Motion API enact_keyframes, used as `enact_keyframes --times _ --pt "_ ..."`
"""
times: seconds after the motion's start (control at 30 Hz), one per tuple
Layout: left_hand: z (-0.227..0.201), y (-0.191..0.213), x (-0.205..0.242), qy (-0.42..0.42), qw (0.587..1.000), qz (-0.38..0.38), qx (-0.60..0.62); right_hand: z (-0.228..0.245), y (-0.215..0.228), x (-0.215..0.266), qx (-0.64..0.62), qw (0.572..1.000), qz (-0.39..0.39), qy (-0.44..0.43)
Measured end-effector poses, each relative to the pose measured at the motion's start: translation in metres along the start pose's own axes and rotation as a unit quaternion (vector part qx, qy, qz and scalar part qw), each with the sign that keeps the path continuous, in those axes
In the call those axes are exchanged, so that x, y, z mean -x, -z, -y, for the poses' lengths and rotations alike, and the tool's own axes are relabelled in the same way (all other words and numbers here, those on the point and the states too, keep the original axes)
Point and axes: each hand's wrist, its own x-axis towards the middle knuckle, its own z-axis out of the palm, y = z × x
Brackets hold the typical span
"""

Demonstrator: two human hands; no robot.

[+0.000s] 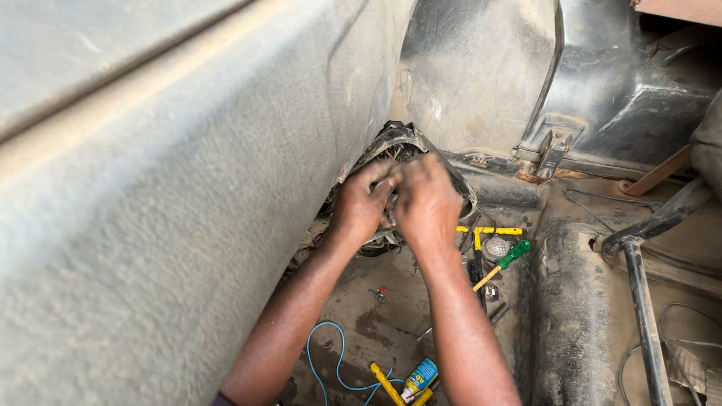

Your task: The person works on a vehicle's electrical system, removing a fuse box cover, manipulating wires, and using pliers to cut and adjust connections. The person also uses a screwdriver to further adjust the wiring.

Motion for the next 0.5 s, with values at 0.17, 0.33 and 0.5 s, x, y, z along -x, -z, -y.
enact_keyframes --times 0.17,0.33,0.5 --pt "0.011 -0.006 0.011 -0.126 0.966 -0.108 -0.196 -0.023 -0.002 -0.003 -0.283 0.950 0.019 -0.130" --pt "-0.003 -0.005 -0.010 0.163 0.961 0.042 -0.221 -0.069 -0.013 -0.014 -0.413 0.817 0.253 -0.312" --pt "-0.011 -0.005 -0.011 0.159 0.973 0.105 -0.127 -0.069 -0.025 -0.006 -0.400 0.836 0.239 -0.289"
